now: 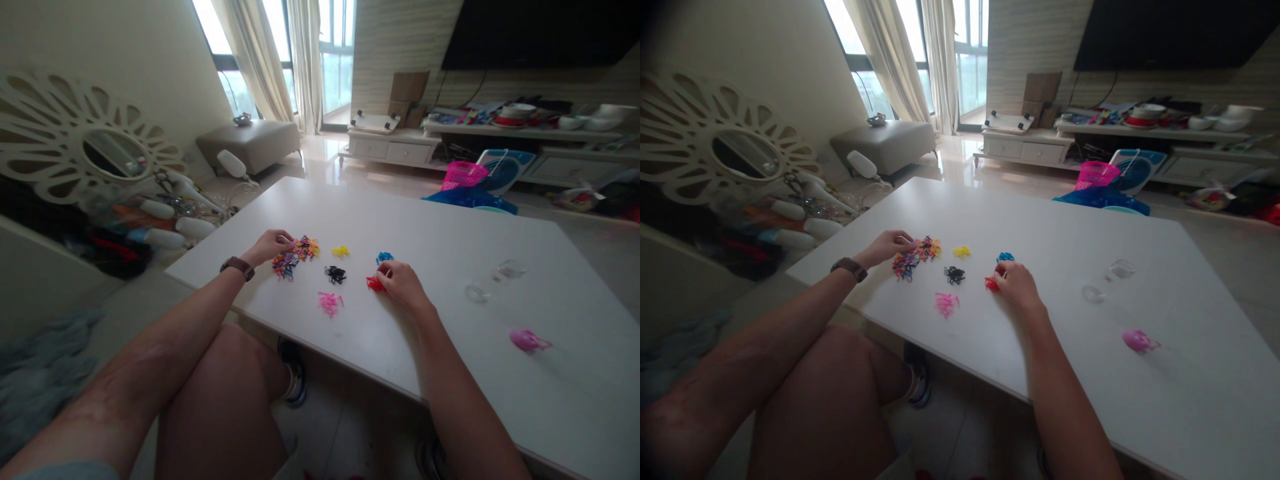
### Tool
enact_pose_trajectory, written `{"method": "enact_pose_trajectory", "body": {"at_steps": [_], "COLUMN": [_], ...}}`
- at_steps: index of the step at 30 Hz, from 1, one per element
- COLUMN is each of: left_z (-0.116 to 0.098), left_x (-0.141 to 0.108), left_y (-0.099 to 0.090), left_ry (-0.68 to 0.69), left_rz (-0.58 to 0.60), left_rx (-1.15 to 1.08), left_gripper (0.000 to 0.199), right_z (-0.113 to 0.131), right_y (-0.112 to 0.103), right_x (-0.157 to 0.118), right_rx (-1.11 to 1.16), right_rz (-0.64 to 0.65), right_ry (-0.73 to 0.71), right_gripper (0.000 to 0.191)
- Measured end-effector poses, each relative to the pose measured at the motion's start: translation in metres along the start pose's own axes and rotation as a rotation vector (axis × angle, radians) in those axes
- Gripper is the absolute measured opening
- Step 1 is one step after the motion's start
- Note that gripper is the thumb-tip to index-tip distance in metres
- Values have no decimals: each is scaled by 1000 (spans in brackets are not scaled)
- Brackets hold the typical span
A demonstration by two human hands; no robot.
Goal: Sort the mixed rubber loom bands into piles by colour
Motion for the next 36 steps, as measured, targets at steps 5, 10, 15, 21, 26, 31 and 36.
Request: {"method": "enact_pose_trajectory", "body": {"at_steps": [5, 10, 15, 21, 26, 31, 36], "left_z": [1, -6, -25, -56, -73, -78, -72], "left_x": [1, -3, -6, -13, -18, -20, -12], "left_y": [1, 11, 36, 75, 99, 105, 100], "left_ry": [-17, -1, 43, 51, 89, 81, 84], "left_rz": [18, 77, 193, 372, 490, 508, 440], "left_rx": [-47, -127, -271, -452, -482, -516, -479], "left_gripper": [47, 49, 47, 42, 41, 40, 37], "right_z": [-1, -2, 16, 45, 51, 49, 47], "right_y": [1, 4, 15, 33, 37, 33, 31], "right_x": [0, 2, 1, -7, -10, -10, -8], "right_rx": [1, 45, 202, 399, 504, 513, 524], "right_rz": [-7, -51, -62, -62, -80, -111, -149], "right_ry": [-9, -66, -257, -346, -336, -330, -302], "right_gripper": [12, 11, 10, 13, 12, 10, 9]}}
Point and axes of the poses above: each hand's wrist, its own x-axis towards the middle knuckle, its own y-axis out of the palm, z = x × y, the point moved 3 cm from there along x, towards the middle knuckle, and after that the axes turned 10 degrees about x, right-handed, at the moved point
